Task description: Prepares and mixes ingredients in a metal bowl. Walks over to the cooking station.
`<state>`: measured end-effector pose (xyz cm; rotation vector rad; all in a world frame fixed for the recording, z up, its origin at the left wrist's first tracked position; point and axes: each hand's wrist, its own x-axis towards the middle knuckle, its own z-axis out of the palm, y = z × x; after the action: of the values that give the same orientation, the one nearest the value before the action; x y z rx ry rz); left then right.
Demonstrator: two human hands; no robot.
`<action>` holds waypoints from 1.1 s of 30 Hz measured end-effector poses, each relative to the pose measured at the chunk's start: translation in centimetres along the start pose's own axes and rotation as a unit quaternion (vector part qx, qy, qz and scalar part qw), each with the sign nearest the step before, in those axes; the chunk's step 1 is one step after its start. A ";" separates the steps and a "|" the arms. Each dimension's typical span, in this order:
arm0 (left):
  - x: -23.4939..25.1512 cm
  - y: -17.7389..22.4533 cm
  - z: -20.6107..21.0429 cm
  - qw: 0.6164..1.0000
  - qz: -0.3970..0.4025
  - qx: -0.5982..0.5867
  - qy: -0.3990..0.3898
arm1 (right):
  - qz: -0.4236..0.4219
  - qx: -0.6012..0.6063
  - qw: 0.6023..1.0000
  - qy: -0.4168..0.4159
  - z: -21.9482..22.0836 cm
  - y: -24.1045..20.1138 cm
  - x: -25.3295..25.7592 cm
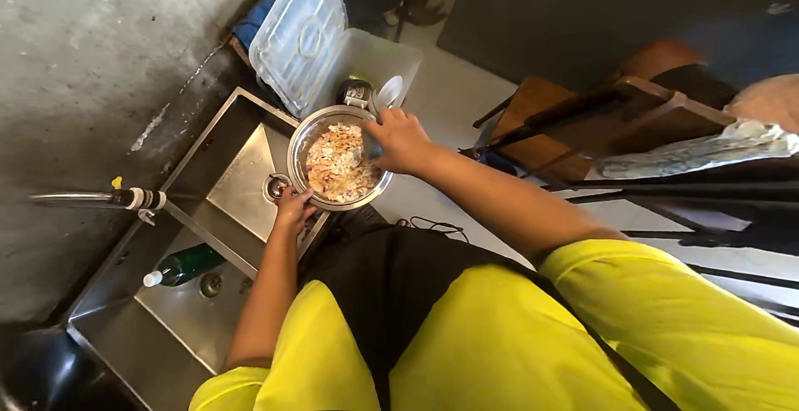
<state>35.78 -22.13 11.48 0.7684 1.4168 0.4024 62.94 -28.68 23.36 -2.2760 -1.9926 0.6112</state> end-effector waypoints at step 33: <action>1.3 0.6 -0.1 0.998 -0.006 0.030 -0.048 | -0.101 -0.156 0.927 0.325 -0.8 -4.4 -2.5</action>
<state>35.98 -20.75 10.95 0.8168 1.3474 0.3100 58.82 -30.19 26.02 -1.9841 -2.0069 -0.4595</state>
